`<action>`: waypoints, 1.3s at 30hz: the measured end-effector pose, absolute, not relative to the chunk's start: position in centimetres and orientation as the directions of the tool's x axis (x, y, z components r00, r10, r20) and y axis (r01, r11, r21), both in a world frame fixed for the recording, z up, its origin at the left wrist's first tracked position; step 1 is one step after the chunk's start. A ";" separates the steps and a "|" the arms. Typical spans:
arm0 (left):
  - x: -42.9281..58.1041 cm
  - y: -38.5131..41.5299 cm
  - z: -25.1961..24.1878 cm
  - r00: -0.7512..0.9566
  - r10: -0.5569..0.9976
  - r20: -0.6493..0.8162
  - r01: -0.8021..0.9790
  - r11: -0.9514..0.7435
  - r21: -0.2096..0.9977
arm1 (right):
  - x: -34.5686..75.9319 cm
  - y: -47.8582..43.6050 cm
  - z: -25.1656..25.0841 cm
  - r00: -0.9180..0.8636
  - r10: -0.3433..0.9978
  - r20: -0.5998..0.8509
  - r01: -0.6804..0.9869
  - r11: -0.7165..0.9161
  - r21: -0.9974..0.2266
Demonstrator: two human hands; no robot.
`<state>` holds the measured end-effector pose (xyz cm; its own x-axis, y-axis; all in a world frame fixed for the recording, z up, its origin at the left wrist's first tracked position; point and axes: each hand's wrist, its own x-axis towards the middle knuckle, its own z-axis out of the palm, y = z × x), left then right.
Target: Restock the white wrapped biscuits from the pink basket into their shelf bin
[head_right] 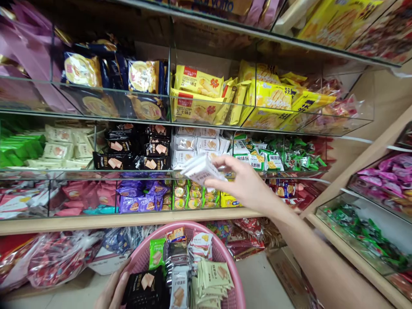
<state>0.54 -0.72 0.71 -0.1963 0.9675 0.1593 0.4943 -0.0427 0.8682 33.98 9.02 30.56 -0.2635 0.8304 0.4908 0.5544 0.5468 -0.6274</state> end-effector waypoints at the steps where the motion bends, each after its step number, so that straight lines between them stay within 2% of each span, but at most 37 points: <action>1: 0.6 -0.6 1.2 -0.199 0.974 0.106 0.501 0.008 0.865 | 34.0 7.6 28.9 -0.214 0.881 0.422 0.466 0.471 -0.749; 3: 0.7 -0.4 2.0 -0.185 0.980 0.068 0.519 0.038 0.854 | 33.6 4.9 25.3 -0.138 0.974 0.180 0.243 0.210 -0.947; 5: 0.8 -0.4 2.4 -0.165 0.984 0.068 0.530 0.030 0.847 | 32.5 2.3 21.7 -0.109 0.992 -0.062 0.042 -0.057 -0.997; 8: 0.9 -0.6 2.6 -0.156 0.986 0.057 0.540 0.037 0.841 | 29.8 -0.7 16.5 -0.083 0.956 -0.281 -0.200 -0.293 -0.935; 13: 1.0 -0.9 2.9 -0.150 0.987 0.061 0.539 0.030 0.842 | 25.1 -3.5 8.4 0.000 0.904 -0.427 -0.425 -0.387 -0.819; 17: 1.0 -0.9 2.9 -0.151 0.986 0.063 0.532 0.028 0.846 | 22.8 -4.5 4.4 0.150 0.879 -0.453 -0.318 -0.391 -0.864; 22: 0.9 -0.9 2.5 -0.151 0.986 0.068 0.514 0.020 0.858 | 21.7 -4.9 3.1 0.277 0.873 -0.401 -0.206 -0.354 -0.912; 26: 0.9 -0.8 2.4 -0.155 0.987 0.050 0.498 0.034 0.866 | 21.5 -4.8 2.8 0.290 0.877 -0.384 -0.181 -0.343 -0.922; 32: 1.0 -0.8 2.9 -0.142 0.990 0.023 0.488 0.050 0.871 | 21.5 -4.5 2.9 0.279 0.849 -0.449 -0.236 -0.392 -0.889; 39: 1.0 -0.6 2.9 -0.157 0.988 -0.006 0.502 0.085 0.861 | 21.5 -3.9 3.4 0.272 0.848 -0.455 -0.229 -0.403 -0.886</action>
<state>0.97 -0.63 2.93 -0.1574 0.9875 -0.0061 0.5015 0.0852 0.8609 21.49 -3.85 3.38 0.2717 0.8479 -0.4553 -0.2288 -0.4026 -0.8863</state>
